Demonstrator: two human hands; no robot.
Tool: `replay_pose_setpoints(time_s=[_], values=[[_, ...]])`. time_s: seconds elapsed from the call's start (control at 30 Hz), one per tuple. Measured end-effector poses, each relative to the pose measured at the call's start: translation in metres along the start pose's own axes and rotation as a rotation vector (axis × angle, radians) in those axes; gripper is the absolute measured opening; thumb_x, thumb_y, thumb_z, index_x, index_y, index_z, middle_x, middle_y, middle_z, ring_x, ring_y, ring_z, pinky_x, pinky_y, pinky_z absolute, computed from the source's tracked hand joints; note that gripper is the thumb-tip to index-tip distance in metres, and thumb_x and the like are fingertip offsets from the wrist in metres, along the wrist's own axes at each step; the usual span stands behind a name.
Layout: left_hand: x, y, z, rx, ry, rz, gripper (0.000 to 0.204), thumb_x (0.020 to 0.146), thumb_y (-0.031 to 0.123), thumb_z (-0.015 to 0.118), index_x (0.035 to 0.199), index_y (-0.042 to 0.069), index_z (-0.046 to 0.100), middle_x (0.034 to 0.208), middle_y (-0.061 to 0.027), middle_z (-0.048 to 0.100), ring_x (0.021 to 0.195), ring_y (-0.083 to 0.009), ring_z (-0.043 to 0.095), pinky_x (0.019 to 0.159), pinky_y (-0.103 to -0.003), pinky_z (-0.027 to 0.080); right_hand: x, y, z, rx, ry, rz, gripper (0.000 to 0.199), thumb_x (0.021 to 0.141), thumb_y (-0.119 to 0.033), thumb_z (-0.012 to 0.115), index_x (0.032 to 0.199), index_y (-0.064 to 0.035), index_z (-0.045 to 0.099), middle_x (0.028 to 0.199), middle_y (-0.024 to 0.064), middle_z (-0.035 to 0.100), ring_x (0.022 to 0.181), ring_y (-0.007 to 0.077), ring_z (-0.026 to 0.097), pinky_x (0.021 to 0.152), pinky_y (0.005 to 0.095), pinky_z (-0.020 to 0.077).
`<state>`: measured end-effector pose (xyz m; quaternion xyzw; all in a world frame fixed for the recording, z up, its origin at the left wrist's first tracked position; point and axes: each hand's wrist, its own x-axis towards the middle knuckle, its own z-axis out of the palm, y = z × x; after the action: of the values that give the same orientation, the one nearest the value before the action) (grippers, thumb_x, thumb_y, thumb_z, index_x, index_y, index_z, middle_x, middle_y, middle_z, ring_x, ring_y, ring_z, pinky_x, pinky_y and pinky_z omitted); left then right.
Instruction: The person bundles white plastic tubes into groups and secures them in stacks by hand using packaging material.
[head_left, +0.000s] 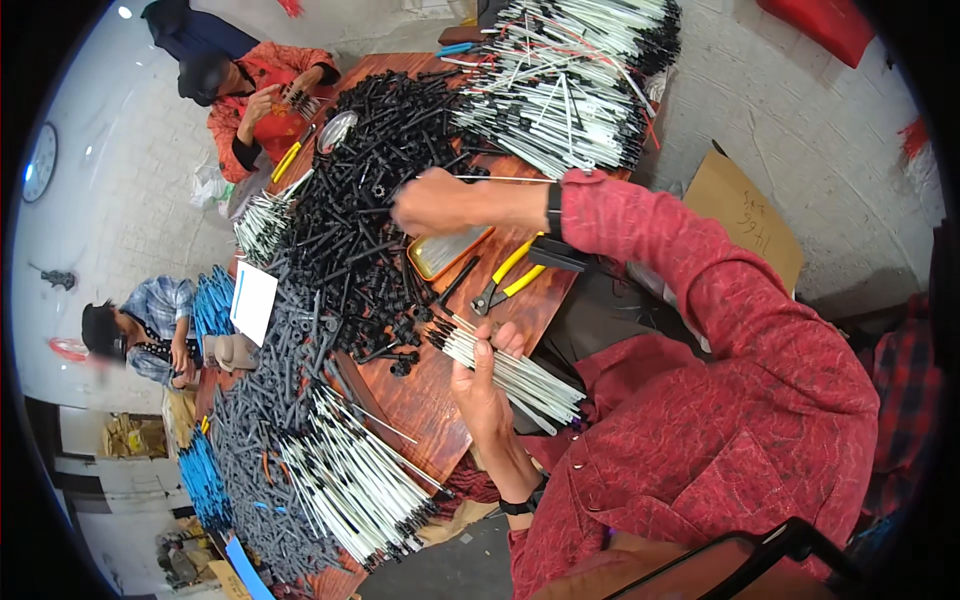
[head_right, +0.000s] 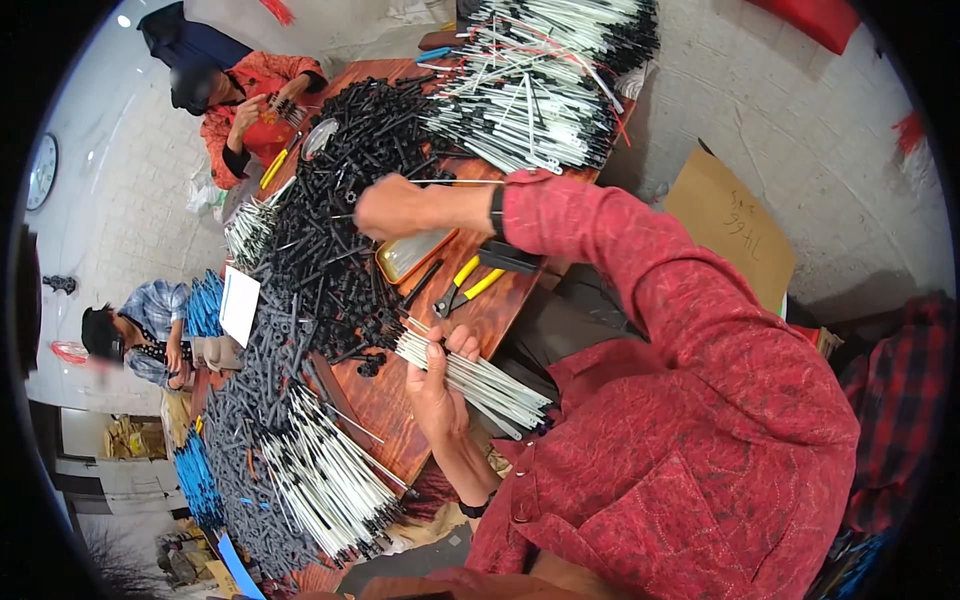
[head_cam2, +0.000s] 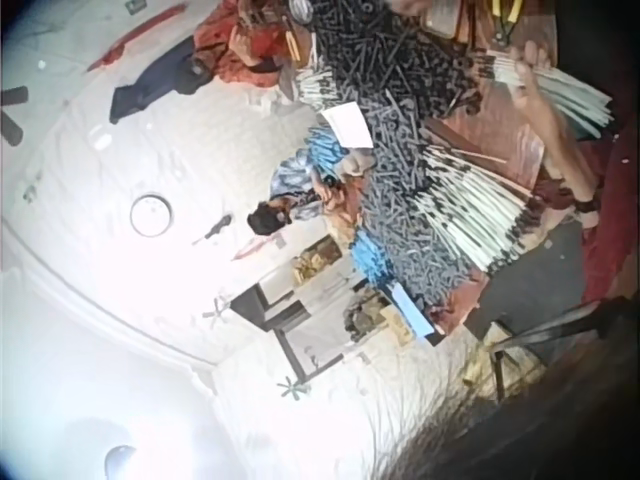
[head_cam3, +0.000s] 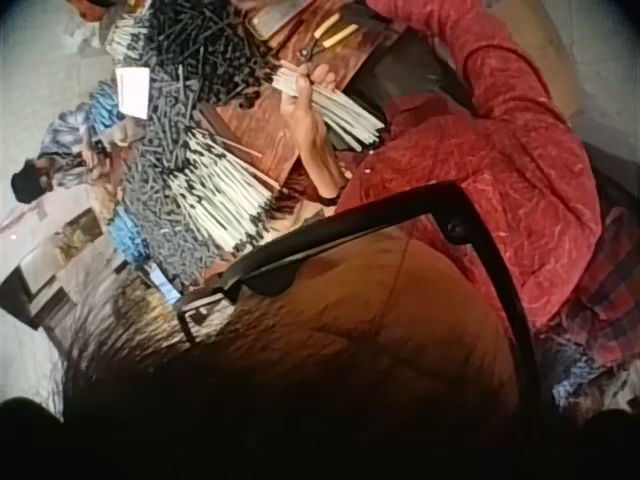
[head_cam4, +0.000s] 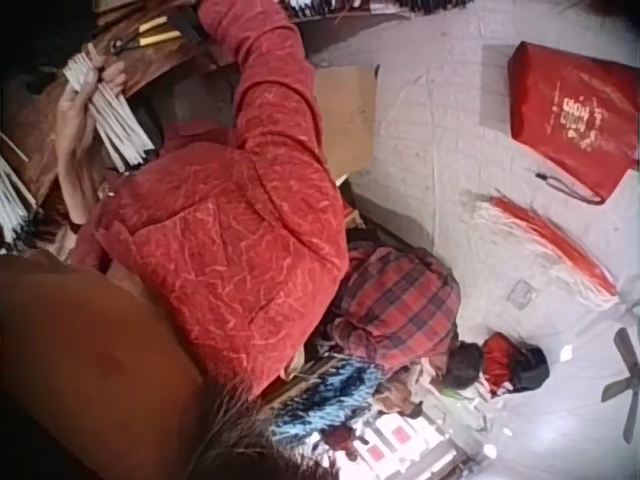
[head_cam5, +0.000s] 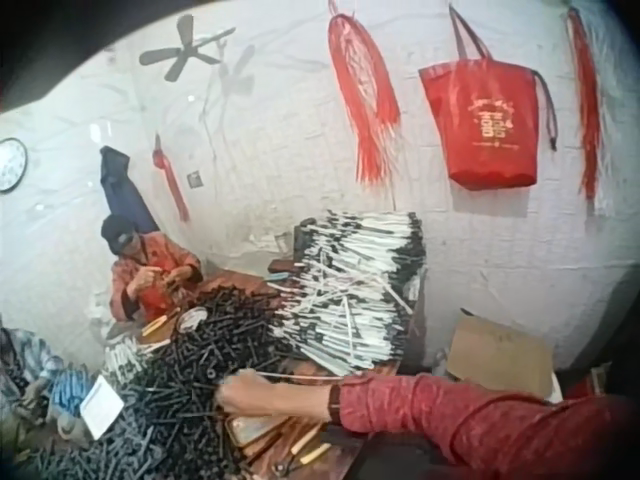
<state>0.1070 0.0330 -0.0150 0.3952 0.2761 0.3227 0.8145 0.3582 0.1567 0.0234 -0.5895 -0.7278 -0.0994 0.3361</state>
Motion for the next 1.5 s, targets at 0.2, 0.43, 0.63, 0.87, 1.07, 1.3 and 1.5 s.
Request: replay_pose_setpoints(time_s=[0.2, 0.43, 0.63, 0.87, 1.07, 1.3, 1.5], values=[[-0.002, 0.002, 0.002, -0.01, 0.033, -0.008, 0.028, 0.098, 0.016, 0.057, 0.119, -0.002, 0.054, 0.109, -0.0213, 0.065, 0.094, -0.0287, 0.067, 0.084, -0.04, 0.055, -0.043, 0.008, 0.015, -0.057, -0.352, 0.034, 0.012, 0.071, -0.016, 0.06, 0.065, -0.0064, 0.066, 0.067, 0.0151, 0.065, 0.064, 0.0369, 0.064, 0.055, 0.0476, 0.0496], [0.0, 0.005, 0.004, -0.024, 0.017, 0.012, 0.03, 0.097, 0.017, 0.06, 0.119, -0.002, 0.056, 0.105, -0.0207, 0.067, 0.094, -0.0278, 0.067, 0.084, -0.04, 0.056, -0.04, 0.017, 0.02, -0.095, -0.21, -0.012, 0.015, 0.075, -0.018, 0.06, 0.065, -0.0065, 0.063, 0.067, 0.0155, 0.064, 0.063, 0.0359, 0.063, 0.053, 0.0468, 0.0484], [-0.001, 0.005, 0.004, -0.009, 0.031, -0.012, 0.029, 0.097, 0.016, 0.058, 0.12, -0.002, 0.054, 0.108, -0.0216, 0.066, 0.093, -0.0281, 0.067, 0.084, -0.04, 0.056, -0.037, 0.015, 0.012, -0.025, -0.184, 0.034, 0.014, 0.079, -0.021, 0.062, 0.076, -0.0076, 0.066, 0.078, 0.0121, 0.067, 0.073, 0.0331, 0.065, 0.06, 0.0462, 0.0496], [-0.001, 0.006, 0.006, -0.021, 0.042, -0.009, 0.03, 0.097, 0.016, 0.06, 0.121, -0.002, 0.055, 0.107, -0.0219, 0.067, 0.093, -0.027, 0.068, 0.083, -0.039, 0.056, -0.033, 0.002, -0.016, 0.22, -0.184, 0.074, 0.016, 0.079, -0.024, 0.063, 0.087, -0.0117, 0.07, 0.081, 0.009, 0.07, 0.079, 0.0321, 0.066, 0.067, 0.0438, 0.0507], [0.001, 0.003, 0.003, -0.011, 0.031, -0.022, 0.029, 0.098, 0.017, 0.057, 0.121, 0.0, 0.054, 0.108, -0.0219, 0.066, 0.093, -0.0284, 0.067, 0.083, -0.04, 0.056, -0.044, -0.021, -0.04, 0.379, -0.285, 0.148, 0.012, 0.084, -0.013, 0.061, 0.093, -0.0087, 0.068, 0.078, 0.0064, 0.067, 0.074, 0.0226, 0.066, 0.064, 0.0381, 0.049], [0.002, 0.006, 0.007, 0.01, 0.064, -0.031, 0.028, 0.099, 0.018, 0.055, 0.121, 0.001, 0.055, 0.108, -0.0213, 0.066, 0.092, -0.0281, 0.068, 0.083, -0.039, 0.057, -0.075, -0.076, -0.074, 1.035, -0.435, 0.206, 0.022, 0.084, -0.012, 0.058, 0.098, 0.0003, 0.069, 0.077, 0.0071, 0.069, 0.073, 0.0133, 0.065, 0.068, 0.0288, 0.0506], [0.003, 0.007, 0.003, 0.009, 0.053, -0.029, 0.028, 0.099, 0.018, 0.055, 0.121, 0.001, 0.055, 0.108, -0.0211, 0.066, 0.092, -0.028, 0.068, 0.083, -0.039, 0.057, -0.079, -0.079, -0.069, 0.851, -0.365, 0.181, 0.021, 0.085, -0.011, 0.057, 0.098, -0.0005, 0.069, 0.079, 0.007, 0.07, 0.074, 0.0134, 0.065, 0.067, 0.0295, 0.0511]])
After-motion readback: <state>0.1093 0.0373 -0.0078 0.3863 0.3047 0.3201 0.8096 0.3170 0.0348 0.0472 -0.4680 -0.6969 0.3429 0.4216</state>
